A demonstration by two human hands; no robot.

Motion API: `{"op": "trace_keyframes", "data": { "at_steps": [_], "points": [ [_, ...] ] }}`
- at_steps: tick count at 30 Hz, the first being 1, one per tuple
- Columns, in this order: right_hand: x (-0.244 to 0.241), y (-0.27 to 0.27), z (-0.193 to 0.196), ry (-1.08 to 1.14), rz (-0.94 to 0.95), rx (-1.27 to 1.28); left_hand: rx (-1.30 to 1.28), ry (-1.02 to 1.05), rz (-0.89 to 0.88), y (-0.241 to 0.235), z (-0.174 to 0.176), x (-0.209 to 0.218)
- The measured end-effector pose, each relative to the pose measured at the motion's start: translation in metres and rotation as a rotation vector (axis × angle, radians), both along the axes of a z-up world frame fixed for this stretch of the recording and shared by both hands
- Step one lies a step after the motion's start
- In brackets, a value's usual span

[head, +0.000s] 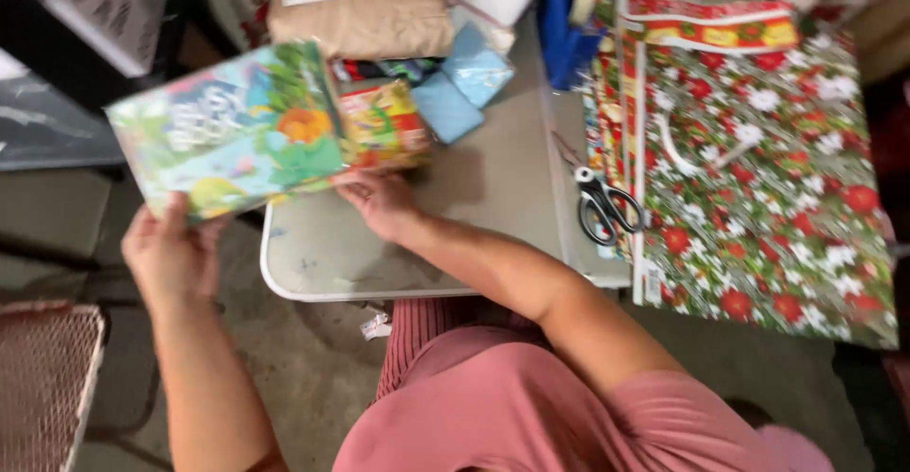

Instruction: Wrapping books in decorative paper by cutting the paper to size and folding it around the books.

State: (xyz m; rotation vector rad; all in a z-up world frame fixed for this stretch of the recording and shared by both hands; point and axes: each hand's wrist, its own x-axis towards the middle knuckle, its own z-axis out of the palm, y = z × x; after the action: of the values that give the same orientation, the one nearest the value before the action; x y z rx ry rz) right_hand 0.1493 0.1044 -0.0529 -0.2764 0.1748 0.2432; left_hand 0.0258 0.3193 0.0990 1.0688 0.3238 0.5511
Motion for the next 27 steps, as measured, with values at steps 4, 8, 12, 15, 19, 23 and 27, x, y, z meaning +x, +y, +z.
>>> {"op": "trace_keyframes", "data": {
  "at_steps": [4, 8, 12, 15, 19, 23, 27],
  "points": [
    [-0.046, -0.041, 0.041, 0.031, 0.171, -0.398, 0.082, 0.216, -0.044, -0.040, -0.051, 0.055],
    [-0.135, -0.158, 0.097, -0.110, 0.236, -0.468, 0.768, 0.334, 0.055, -0.034, -0.122, 0.096],
    [-0.213, -0.308, 0.125, -0.394, 0.029, -0.961, 1.042, 0.206, 0.168, -0.033, -0.138, 0.102],
    [-0.246, -0.426, 0.137, -0.566, -0.460, -1.664, 0.538, 0.235, 0.039, -0.042, -0.131, 0.107],
    [-0.270, -0.559, 0.149, 0.027, -0.944, -2.713, 0.203, 0.141, 0.045, -0.045, -0.128, 0.108],
    [-0.247, -0.639, 0.149, 0.669, -0.455, -2.668, 0.122, 0.170, 0.050, -0.058, -0.099, 0.091],
    [-0.223, -0.717, 0.106, 0.505, -0.337, -2.465, 0.105, 0.196, 0.063, -0.067, -0.085, 0.085]
  ]
}}
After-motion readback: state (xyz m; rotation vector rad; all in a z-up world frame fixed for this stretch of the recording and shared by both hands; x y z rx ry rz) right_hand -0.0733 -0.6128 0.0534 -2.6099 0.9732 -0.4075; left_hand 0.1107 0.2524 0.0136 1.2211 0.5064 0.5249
